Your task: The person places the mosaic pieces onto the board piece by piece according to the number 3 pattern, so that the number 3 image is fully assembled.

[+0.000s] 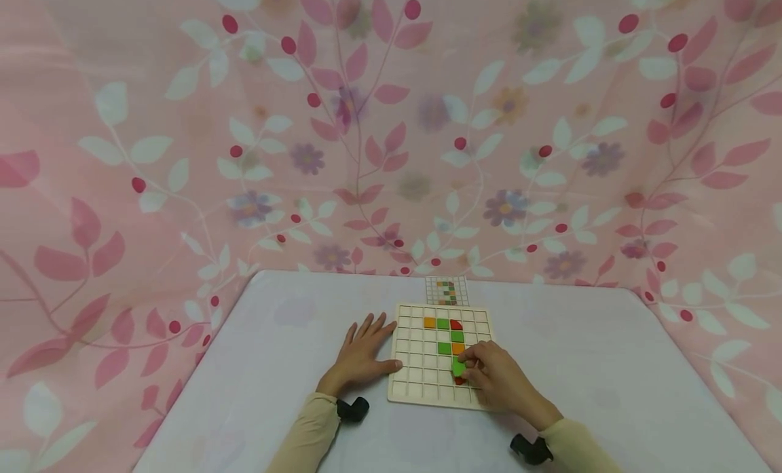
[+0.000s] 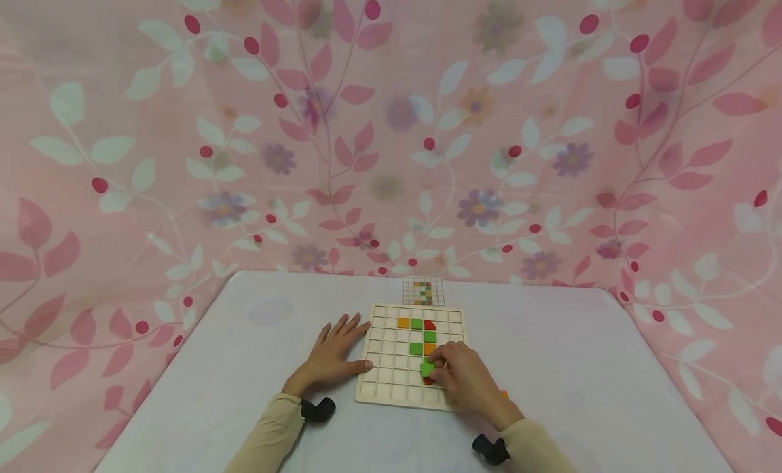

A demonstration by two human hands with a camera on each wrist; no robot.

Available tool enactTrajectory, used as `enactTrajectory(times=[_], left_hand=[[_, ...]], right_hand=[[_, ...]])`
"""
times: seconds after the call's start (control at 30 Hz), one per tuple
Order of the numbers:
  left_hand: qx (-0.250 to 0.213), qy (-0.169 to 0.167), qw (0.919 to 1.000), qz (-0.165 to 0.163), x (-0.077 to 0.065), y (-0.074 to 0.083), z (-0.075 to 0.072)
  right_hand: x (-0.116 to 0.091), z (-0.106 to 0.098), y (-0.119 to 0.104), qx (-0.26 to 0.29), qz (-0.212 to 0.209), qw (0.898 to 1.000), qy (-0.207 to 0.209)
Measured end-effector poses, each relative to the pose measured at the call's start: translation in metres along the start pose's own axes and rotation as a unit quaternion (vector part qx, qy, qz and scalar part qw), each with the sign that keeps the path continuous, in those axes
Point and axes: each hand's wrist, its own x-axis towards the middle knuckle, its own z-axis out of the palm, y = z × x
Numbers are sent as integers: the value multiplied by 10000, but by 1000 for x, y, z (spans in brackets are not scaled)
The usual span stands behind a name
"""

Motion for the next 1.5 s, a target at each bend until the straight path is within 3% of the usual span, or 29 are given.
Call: enactTrajectory(times=[0.27, 0.93, 1.5], left_hand=[[-43, -1, 10000, -9, 0, 0, 0], [82, 4, 10000, 26, 1, -1, 0], [33, -4, 10000, 25, 2, -1, 1]], right_hand=[[5, 10, -12, -86, 400, 9991, -130], [12, 21, -17, -9, 324, 9992, -214], [20, 15, -9, 752, 586, 9925, -760]])
